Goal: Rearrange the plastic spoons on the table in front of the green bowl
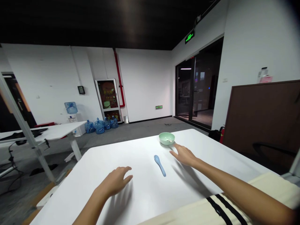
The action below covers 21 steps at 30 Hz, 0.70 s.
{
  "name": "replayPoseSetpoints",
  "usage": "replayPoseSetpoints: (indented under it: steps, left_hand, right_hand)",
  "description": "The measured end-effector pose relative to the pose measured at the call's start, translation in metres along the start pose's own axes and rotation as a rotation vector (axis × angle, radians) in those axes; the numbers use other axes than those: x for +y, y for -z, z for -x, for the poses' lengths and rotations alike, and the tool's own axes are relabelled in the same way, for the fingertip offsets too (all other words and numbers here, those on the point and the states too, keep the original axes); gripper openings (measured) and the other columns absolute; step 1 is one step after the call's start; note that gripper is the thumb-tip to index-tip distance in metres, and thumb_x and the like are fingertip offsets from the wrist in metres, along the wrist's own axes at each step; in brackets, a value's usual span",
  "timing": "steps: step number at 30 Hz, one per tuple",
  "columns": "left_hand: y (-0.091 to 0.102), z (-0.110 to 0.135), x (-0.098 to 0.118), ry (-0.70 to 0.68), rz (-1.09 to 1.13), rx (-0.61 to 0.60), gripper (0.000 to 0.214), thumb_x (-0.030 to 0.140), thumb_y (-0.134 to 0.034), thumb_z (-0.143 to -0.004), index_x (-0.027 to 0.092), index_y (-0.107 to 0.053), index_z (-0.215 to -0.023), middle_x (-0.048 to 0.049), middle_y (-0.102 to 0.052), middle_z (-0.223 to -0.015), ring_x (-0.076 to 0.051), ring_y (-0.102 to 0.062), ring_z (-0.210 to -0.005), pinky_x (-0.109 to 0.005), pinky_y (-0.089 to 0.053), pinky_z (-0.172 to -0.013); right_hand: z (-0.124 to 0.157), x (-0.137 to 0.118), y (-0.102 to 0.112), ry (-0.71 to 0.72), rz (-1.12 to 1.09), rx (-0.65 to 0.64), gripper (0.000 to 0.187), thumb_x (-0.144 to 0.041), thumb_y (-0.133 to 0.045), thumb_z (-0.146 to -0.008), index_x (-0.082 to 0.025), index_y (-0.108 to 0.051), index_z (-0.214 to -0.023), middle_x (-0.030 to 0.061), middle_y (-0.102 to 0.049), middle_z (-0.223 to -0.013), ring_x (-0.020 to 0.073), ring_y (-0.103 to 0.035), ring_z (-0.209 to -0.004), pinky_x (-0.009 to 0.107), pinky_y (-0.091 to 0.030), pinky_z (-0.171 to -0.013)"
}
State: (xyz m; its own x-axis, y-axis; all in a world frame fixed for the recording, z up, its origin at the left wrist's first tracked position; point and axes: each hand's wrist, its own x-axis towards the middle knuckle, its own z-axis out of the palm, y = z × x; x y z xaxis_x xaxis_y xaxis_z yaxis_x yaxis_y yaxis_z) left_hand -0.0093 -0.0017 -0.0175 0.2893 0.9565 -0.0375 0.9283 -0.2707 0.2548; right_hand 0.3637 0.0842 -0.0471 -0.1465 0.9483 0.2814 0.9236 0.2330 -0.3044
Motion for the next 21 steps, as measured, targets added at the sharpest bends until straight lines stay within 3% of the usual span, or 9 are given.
replayPoseSetpoints:
  steps: [21]
  left_hand:
    - [0.0045, 0.0020, 0.0054, 0.010, -0.011, -0.018, 0.058, 0.064, -0.034, -0.084, 0.029, -0.051, -0.127, -0.0071, -0.058, -0.128, -0.027, -0.050, -0.120, -0.039, -0.040, -0.096]
  right_hand:
    - [0.0039, 0.0084, -0.0008, -0.021, 0.006, -0.024, 0.051, -0.054, -0.038, -0.088, -0.021, -0.052, -0.124, 0.0106, -0.060, -0.119, 0.0259, -0.055, -0.108, 0.031, -0.039, -0.085]
